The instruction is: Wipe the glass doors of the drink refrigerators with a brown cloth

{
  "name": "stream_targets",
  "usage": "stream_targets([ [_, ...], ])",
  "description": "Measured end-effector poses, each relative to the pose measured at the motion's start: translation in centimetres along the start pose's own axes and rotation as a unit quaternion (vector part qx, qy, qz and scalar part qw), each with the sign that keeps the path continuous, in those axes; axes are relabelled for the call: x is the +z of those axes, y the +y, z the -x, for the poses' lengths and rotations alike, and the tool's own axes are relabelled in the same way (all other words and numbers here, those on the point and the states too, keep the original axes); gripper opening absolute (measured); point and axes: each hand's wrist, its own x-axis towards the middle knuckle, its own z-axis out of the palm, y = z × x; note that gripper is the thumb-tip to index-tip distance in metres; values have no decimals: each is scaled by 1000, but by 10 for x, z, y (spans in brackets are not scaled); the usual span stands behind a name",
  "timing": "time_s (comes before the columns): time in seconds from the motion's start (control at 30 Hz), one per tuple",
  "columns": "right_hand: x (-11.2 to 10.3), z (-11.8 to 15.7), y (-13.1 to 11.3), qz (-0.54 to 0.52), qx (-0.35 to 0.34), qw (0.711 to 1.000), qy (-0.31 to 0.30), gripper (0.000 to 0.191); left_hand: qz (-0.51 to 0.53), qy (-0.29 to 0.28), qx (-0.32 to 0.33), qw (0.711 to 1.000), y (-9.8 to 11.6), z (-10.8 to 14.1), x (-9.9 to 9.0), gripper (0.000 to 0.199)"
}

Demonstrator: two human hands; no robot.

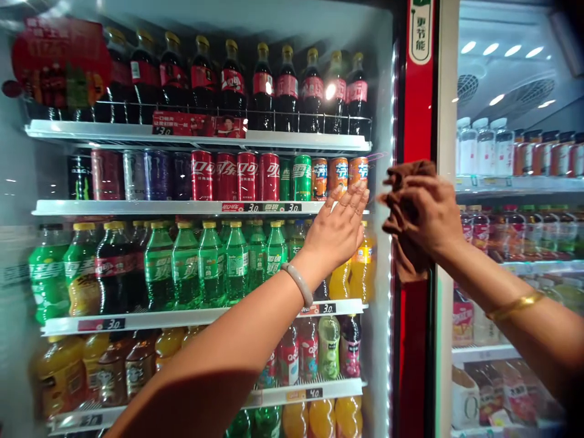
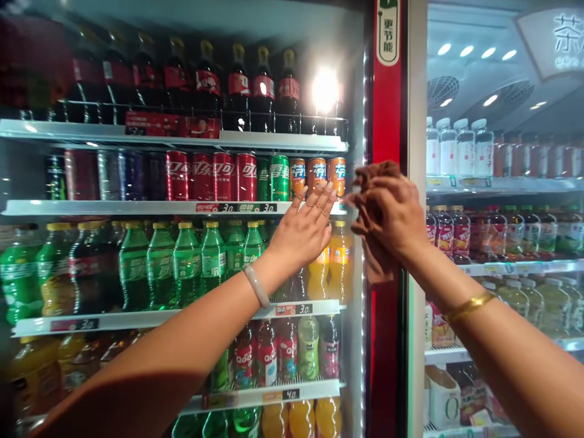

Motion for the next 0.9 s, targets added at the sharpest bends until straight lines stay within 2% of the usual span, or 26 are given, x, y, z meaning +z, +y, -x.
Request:
stream_targets([
  [0.07, 15, -6, -18, 36, 120, 989, 81, 26, 6, -4, -7, 1000, 1, 0, 1, 71],
  [0.1, 21, -7, -30, 37, 130, 988, 82, 26, 9, -9, -10, 1000, 1, -1, 1, 71],
  [0.17, 25, 0, -52, 17, 94, 994, 49, 34, 16, -19, -14, 1000, 2, 0, 1, 73],
  [0.23, 16, 14, -60, -17, 17, 1000, -1, 38, 20, -25, -16, 999, 2, 2, 0, 73],
  [0.3, 1, 27, -52, -43, -55, 996, -48, 37, 25, -21, -15, 999, 4, 5, -1, 70],
  [0.37, -7, 31, -41, -42, -69, 995, -64, 32, 29, -11, -12, 999, 5, 8, -1, 68],
  [0.43, -3, 23, -41, -13, -1, 999, -29, 28, 30, -4, -12, 999, 7, 9, 0, 68],
  [0.53, 20, 7, -66, 19, 110, 993, 40, 29, 27, -7, -21, 999, 7, 9, 1, 70],
  [0.57, 26, 6, -76, 17, 120, 991, 49, 31, 26, -10, -27, 999, 7, 10, 0, 71],
  [0.63, 27, 11, -88, -4, 90, 995, 30, 34, 24, -17, -36, 999, 5, 12, -2, 72],
  [0.7, 15, 24, -80, -39, 15, 999, -25, 35, 23, -25, -37, 999, 2, 14, -5, 73],
  [0.77, 0, 35, -57, -75, -73, 990, -90, 33, 22, -37, -37, 998, 0, 15, -8, 72],
  [0.8, -5, 36, -45, -84, -104, 986, -97, 31, 23, -43, -40, 998, 0, 15, -9, 71],
  [0.83, -6, 34, -36, -81, -108, 987, -91, 28, 25, -47, -44, 998, 0, 14, -10, 71],
  [0.9, 3, 20, -32, -48, -53, 997, -30, 23, 34, -46, -57, 997, 0, 12, -11, 70],
])
